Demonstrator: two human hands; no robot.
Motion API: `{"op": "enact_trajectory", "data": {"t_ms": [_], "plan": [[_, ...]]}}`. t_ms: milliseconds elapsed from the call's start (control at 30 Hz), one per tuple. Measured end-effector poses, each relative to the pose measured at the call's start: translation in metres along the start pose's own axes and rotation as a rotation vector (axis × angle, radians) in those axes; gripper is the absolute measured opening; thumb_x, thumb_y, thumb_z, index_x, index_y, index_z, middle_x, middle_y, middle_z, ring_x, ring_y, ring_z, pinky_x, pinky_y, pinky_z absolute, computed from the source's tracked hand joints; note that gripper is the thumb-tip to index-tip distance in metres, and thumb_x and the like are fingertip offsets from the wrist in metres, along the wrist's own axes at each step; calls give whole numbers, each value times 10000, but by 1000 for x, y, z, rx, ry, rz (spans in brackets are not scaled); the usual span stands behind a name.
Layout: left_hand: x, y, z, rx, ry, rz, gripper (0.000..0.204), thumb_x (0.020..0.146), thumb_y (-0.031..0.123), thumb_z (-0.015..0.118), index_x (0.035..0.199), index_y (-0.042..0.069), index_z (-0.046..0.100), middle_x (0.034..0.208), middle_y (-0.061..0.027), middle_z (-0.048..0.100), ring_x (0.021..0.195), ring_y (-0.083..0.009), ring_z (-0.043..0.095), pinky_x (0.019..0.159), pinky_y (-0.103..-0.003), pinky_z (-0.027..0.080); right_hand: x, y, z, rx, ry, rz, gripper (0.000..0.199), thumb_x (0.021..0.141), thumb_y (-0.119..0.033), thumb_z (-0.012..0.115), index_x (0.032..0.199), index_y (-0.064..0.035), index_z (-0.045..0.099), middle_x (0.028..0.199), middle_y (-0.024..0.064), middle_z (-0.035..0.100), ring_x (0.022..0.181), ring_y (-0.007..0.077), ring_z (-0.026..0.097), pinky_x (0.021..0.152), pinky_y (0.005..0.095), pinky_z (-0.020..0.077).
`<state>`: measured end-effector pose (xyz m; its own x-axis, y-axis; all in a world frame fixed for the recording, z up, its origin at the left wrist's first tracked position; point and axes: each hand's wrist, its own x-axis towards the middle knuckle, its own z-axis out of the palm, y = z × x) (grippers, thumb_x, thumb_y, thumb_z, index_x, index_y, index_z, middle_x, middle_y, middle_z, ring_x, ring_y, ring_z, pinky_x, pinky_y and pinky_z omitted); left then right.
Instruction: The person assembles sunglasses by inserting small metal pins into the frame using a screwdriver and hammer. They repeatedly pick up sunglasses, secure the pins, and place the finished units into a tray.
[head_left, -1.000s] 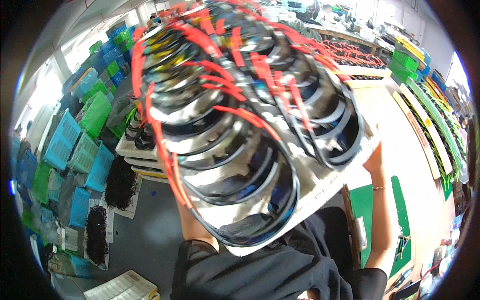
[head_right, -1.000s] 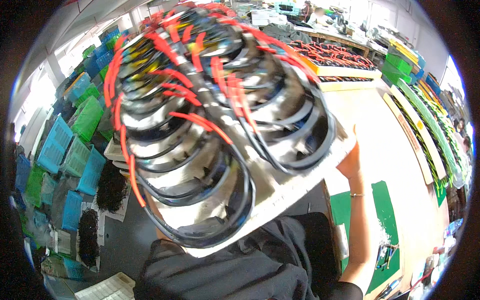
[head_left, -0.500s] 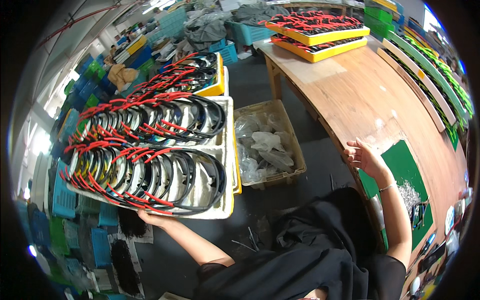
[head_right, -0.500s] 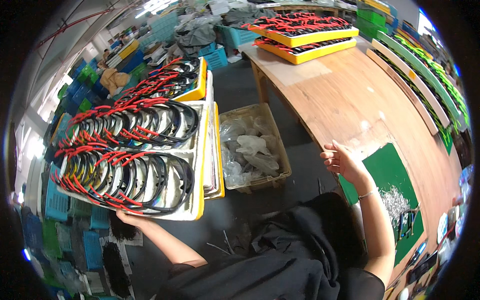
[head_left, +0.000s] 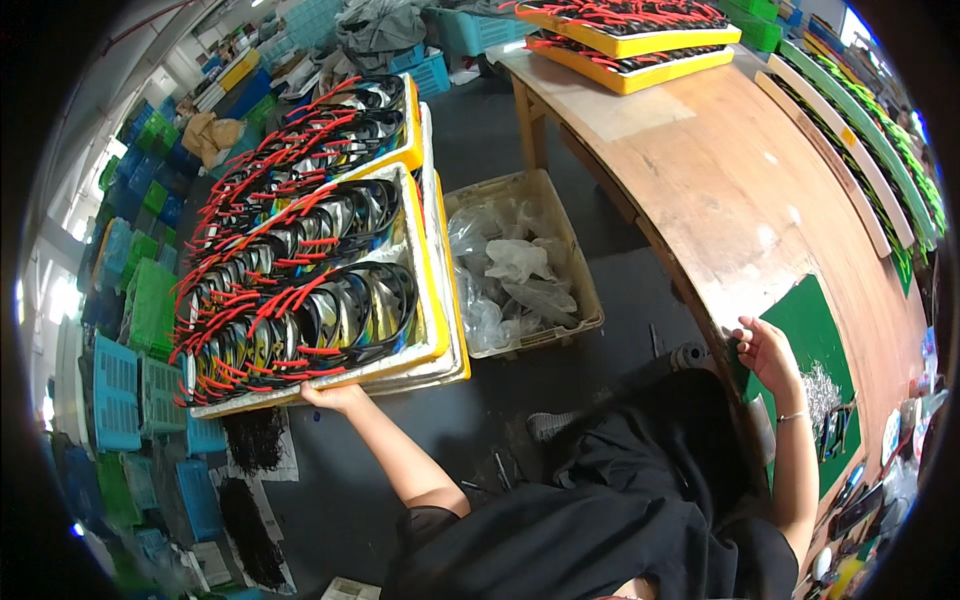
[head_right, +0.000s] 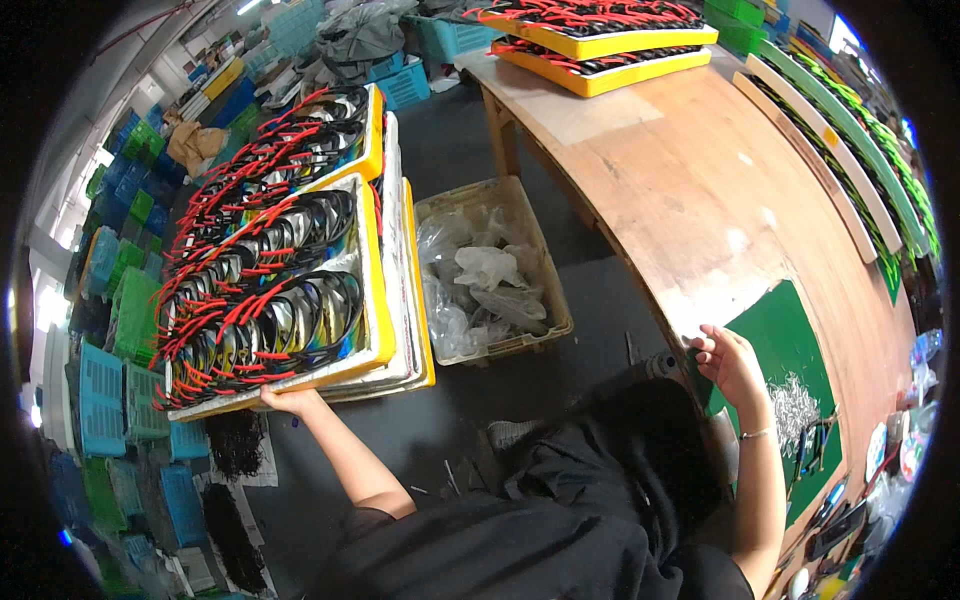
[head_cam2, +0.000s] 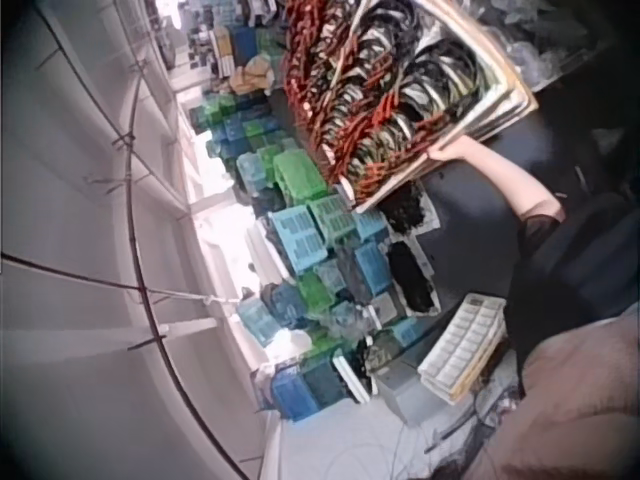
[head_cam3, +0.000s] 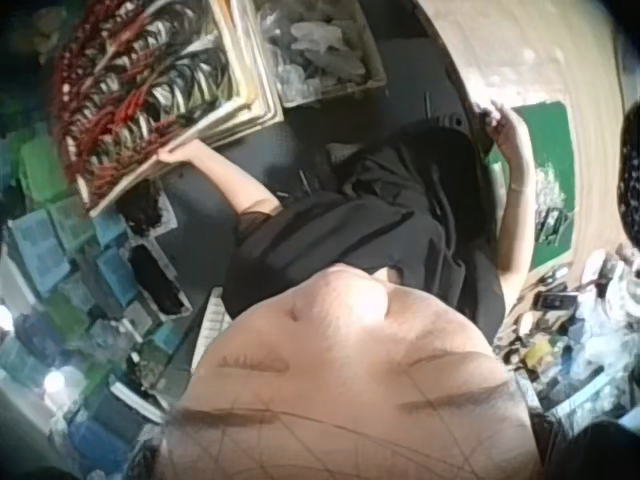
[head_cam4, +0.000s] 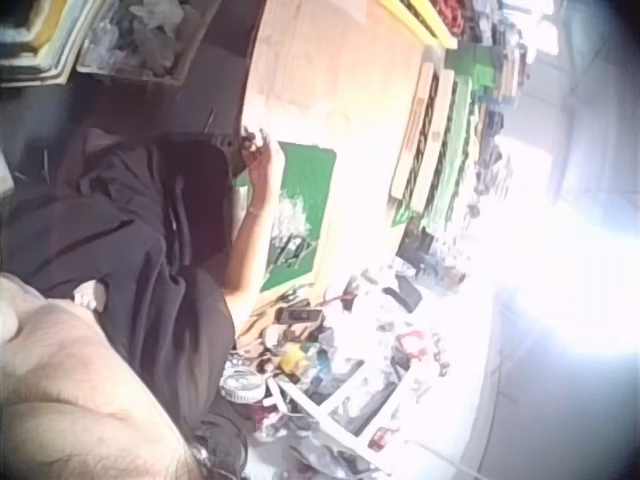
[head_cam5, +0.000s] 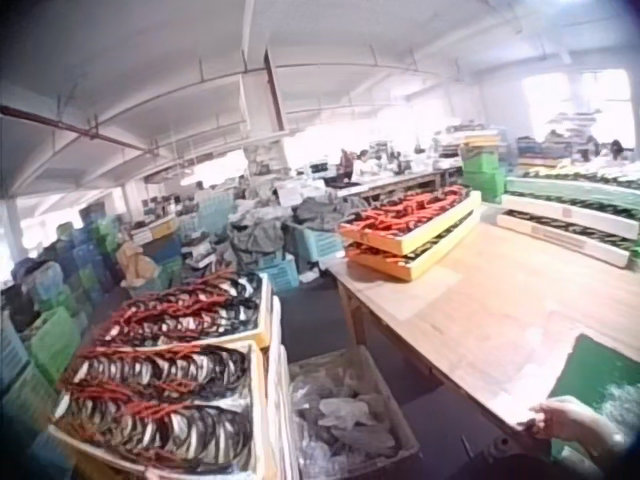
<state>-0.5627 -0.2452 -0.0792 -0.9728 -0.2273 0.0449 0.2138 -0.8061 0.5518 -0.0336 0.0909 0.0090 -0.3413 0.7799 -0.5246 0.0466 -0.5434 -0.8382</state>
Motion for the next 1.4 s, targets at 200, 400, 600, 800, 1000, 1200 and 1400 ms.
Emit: {"op": "enact_trajectory", "data": {"t_ms": [200,400,600,800,1000,1200,1400], "plan": [[23,5,-38,122,-38,-69,505,766,354,426,1129,12,503,1114,-125,539,1011,-268,521,844,-413,443,6,10,-4,30,25,5,205,889,-216,496,1010,-63,561,805,28,633,614,82,557,534,201,466],[35,19,-48,209,-95,-154,430,770,374,455,1053,61,539,1024,-72,581,952,-226,547,820,-407,453,17,26,-22,55,25,-6,213,874,-230,521,998,-65,576,818,12,628,595,63,528,523,181,428],[42,12,-65,204,-12,-260,401,738,372,494,1034,103,521,1047,-44,557,970,-207,520,862,-391,406,20,33,-33,64,-21,-39,194,854,-257,555,961,-97,575,792,-26,605,556,32,494,497,170,405],[40,13,-63,169,3,-233,619,735,396,516,1248,111,320,1256,-69,391,1136,-221,408,929,-411,366,12,39,-40,75,25,-63,228,834,-278,577,983,-107,592,801,-24,601,563,44,485,519,171,406],[40,26,-33,565,148,46,928,774,213,577,1401,115,-101,1438,-143,133,1266,-254,269,1037,-389,243,-4,46,-59,104,72,-103,210,839,-272,575,968,-107,599,788,-20,608,572,50,502,518,169,408],[40,39,-40,580,80,-1,933,767,169,575,1406,166,-106,1418,-114,199,1221,-244,336,987,-377,308,-9,40,-29,-20,113,-106,170,847,-231,572,938,-90,598,732,-20,609,552,54,504,502,167,411],[44,42,-43,620,23,-23,939,774,208,587,1404,202,-110,1393,-44,268,1078,-148,423,691,-282,439,9,45,-30,-49,96,-117,173,870,-188,529,977,-65,587,756,6,629,522,60,519,446,154,411]]}}
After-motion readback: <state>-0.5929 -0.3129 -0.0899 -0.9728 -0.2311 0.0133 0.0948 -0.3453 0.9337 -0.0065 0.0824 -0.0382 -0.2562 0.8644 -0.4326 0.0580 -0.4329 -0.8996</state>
